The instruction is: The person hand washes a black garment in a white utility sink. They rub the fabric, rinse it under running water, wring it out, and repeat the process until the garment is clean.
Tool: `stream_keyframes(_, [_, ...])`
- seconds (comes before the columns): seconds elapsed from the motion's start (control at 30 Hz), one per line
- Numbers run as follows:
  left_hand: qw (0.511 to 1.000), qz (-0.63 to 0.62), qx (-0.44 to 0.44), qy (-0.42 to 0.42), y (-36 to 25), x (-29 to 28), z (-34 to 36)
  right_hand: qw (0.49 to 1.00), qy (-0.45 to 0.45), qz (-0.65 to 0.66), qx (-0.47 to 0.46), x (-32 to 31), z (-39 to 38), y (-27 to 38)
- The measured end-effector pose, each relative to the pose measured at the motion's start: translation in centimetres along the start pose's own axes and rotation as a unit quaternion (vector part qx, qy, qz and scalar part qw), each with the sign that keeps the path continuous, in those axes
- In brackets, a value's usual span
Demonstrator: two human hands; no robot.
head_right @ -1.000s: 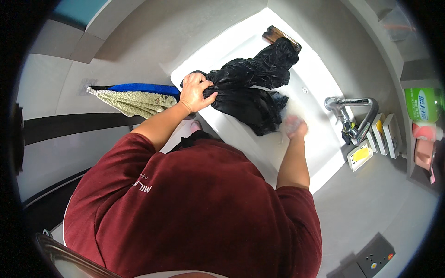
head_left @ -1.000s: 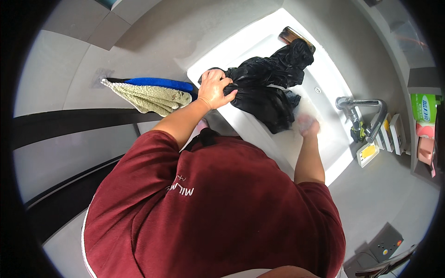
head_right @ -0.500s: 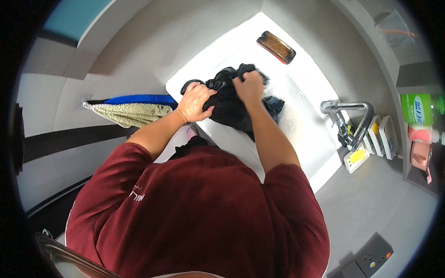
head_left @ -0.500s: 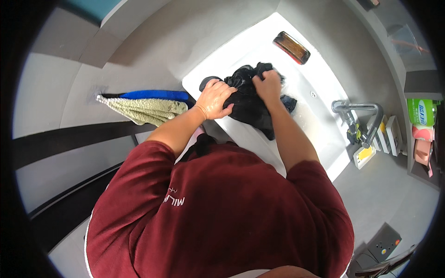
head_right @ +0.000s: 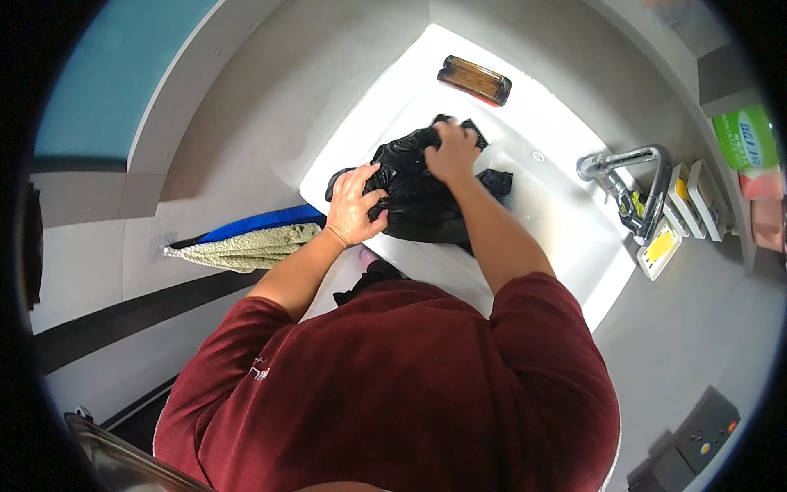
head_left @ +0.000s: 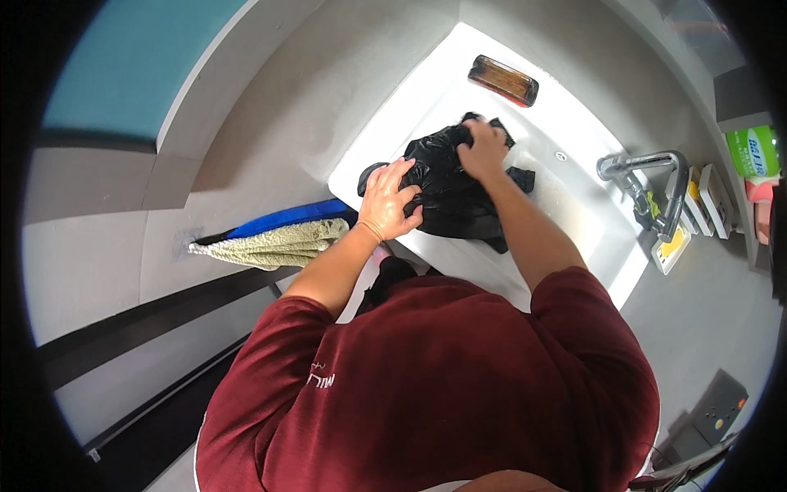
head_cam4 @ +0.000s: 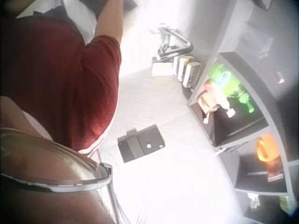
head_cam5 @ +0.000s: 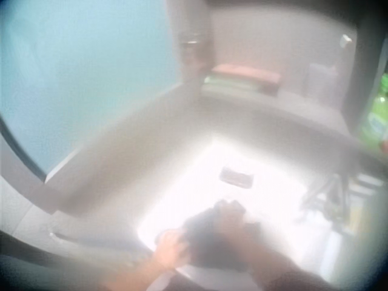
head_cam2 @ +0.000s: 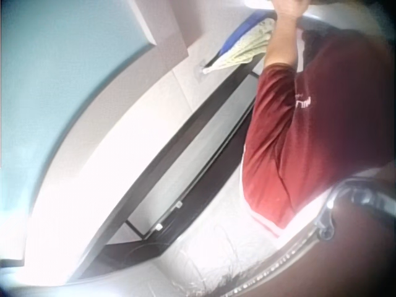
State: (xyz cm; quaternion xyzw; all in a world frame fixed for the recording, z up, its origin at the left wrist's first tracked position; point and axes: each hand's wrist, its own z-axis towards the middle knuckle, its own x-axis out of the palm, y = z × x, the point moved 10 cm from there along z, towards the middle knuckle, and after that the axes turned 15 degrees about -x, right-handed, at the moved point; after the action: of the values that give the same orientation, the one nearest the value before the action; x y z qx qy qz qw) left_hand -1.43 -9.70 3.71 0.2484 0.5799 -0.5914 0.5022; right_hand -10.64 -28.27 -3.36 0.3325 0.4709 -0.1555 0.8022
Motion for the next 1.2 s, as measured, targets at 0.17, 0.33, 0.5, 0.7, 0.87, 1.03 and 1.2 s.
stream_keyframes(0.17, [0.999, 0.024, 0.005, 0.034, 0.4, 0.7, 0.1, 0.949, -0.051, 0.276, -0.146, -2.4, -3.0, 11.3])
stream_keyframes(0.33, [0.999, 0.023, 0.037, 0.025, -0.1, 0.7, 0.1, 0.992, 0.020, 0.064, -0.106, 0.3, 1.5, 3.5])
stream_keyframes(0.5, [0.999, 0.006, 0.036, -0.001, -0.3, 0.4, 0.4, 0.983, 0.092, 0.047, 0.152, 0.3, 1.9, -3.8])
stream_keyframes(0.7, [0.999, 0.035, -0.016, 0.020, 1.0, 1.5, -0.1, 0.962, -0.034, 0.269, -0.007, -0.9, -3.1, 6.0])
stream_keyframes(0.87, [0.998, 0.059, -0.004, 0.027, 0.7, 1.7, 0.2, 0.933, -0.055, 0.241, -0.263, -0.9, -4.5, 11.6])
stream_keyframes(1.03, [0.997, 0.074, -0.015, 0.018, 0.5, 1.1, 0.3, 0.999, -0.028, -0.027, -0.002, -3.1, 0.5, 2.3])
stream_keyframes(1.2, [0.990, 0.050, -0.082, 0.105, 1.1, 2.5, 2.0, 0.967, 0.062, 0.226, -0.103, -0.3, -4.2, 8.9])
